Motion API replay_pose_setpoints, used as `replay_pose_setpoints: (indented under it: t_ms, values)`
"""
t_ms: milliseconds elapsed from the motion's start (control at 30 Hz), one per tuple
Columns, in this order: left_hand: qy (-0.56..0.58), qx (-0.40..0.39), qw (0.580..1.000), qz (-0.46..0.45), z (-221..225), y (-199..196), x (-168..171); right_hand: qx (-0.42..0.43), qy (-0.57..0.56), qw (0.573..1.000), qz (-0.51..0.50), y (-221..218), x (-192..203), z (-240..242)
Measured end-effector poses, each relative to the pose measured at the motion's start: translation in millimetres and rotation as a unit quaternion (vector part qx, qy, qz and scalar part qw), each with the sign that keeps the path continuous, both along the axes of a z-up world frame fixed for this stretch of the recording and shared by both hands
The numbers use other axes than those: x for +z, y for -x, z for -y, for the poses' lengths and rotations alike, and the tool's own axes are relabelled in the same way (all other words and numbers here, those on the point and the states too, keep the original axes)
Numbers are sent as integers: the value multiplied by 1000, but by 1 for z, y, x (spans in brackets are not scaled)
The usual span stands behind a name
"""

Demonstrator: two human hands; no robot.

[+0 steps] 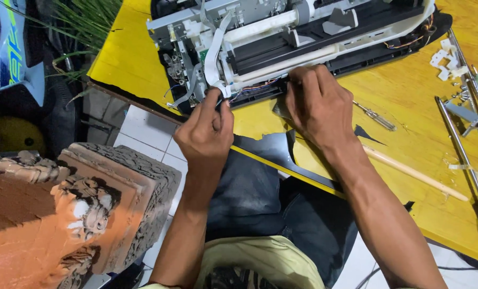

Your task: The person manipulates wires and internal components of a disassembled electronic device on a yellow workbench. They use a brush to clean parts and a screwdriver to adjust components within the device's chassis.

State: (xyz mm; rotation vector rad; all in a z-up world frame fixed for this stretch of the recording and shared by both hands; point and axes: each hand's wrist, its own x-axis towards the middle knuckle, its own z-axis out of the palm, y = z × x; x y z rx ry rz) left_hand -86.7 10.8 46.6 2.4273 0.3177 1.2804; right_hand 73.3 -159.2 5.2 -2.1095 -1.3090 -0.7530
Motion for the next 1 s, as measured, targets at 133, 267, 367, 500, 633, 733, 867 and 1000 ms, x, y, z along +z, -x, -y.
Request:
replay_pose_setpoints:
  t_ms: [133,267,367,500,633,733,867,1000]
  values:
    - [-65,32,997,33,7,-7,-14,-6,6,1000,-5,7,12,0]
    - [-91,82,992,12,10,-4,-28,1,1,1000,-3,10,18,-1]
    - [-71,81,994,-11,11,-2,-23,3,2,1000,-3,9,15,-1]
    - [-77,81,994,-10,10,-4,-24,1,4,1000,-8,10,14,-1]
    - [-94,83,992,-18,10,-5,-22,0,8,1000,-7,11,16,-2]
    - [-110,68,992,-9,12,-6,-24,-7,9,1000,-8,11,13,-1]
    - [-111,68,989,-63,17,-9,-23,-7,14,1000,-10,9,12,0]
    - [-104,49,989,-88,19,-10,-21,-9,19,1000,-12,12,16,0]
